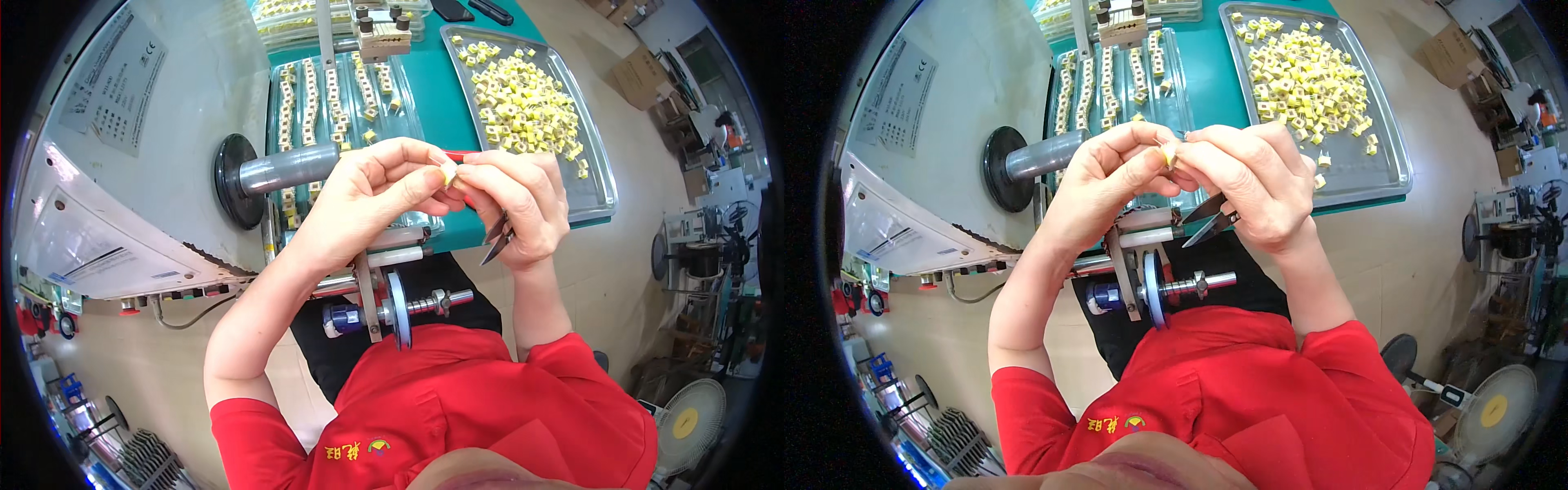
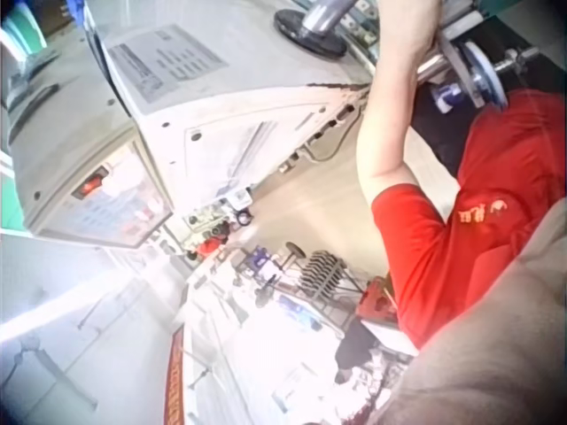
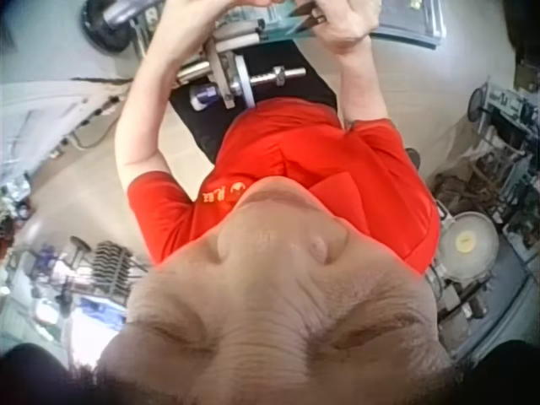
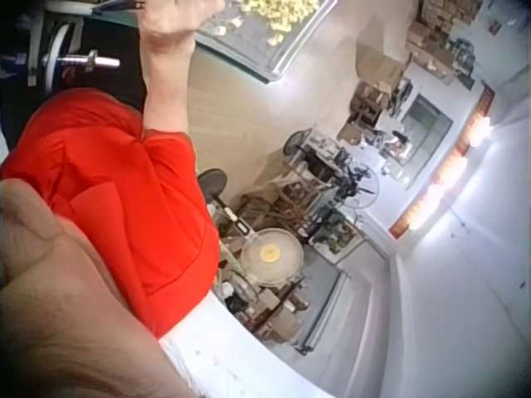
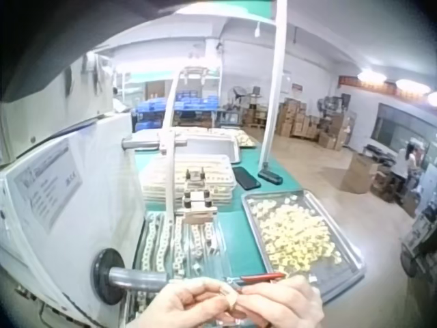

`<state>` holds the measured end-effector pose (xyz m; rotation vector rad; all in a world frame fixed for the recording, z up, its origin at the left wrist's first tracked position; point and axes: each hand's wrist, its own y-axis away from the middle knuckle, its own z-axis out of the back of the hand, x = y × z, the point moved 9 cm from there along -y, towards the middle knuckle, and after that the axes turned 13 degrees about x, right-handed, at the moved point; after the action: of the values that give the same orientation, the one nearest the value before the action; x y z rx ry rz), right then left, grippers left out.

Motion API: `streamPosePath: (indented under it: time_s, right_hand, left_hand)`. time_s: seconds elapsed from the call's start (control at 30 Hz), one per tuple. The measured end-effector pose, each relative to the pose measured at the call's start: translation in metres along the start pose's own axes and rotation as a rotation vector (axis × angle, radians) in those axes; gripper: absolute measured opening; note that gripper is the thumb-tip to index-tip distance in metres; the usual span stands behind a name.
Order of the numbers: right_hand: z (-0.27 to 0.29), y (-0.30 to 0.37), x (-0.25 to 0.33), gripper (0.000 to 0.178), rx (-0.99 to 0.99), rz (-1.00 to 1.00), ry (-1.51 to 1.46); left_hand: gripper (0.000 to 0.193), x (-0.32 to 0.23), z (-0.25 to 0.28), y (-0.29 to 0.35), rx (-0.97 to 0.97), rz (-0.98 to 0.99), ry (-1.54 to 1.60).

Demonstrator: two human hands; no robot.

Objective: Assembling small electronic components on a production line using specialized machinery and hand tools.

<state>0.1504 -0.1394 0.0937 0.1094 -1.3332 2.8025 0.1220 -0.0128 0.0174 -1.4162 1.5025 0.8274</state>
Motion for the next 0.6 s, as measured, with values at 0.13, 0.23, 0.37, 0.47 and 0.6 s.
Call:
streamPosePath:
  time_s: [0.13,0.23,0.37,0.47,0.6]
  right_hand:
    - [-0.001,-0.001,0.001,0.026,0.027,0.021,0.007]
    - [0.003,-0.005,0.001,0.026,0.028,0.05,-0.018]
    - [-0.005,-0.02,-0.003,0.026,0.402,0.094,-0.159]
    - [-0.015,-0.023,-0.006,0.028,0.611,0.09,-0.223]
    - [-0.027,-0.013,-0.036,0.021,0.604,-0.167,-0.745]
  left_hand:
    - [0.025,0.004,0.0,0.001,0.028,-0.021,0.06]
    - [0.024,0.005,-0.001,-0.001,0.051,0.001,0.047]
    - [0.016,0.008,-0.002,0.002,0.034,0.053,-0.131]
    - [0.011,0.007,-0.003,0.007,0.005,0.157,-0.397]
    - [0.016,0.003,-0.004,0.006,-0.012,0.06,-0.204]
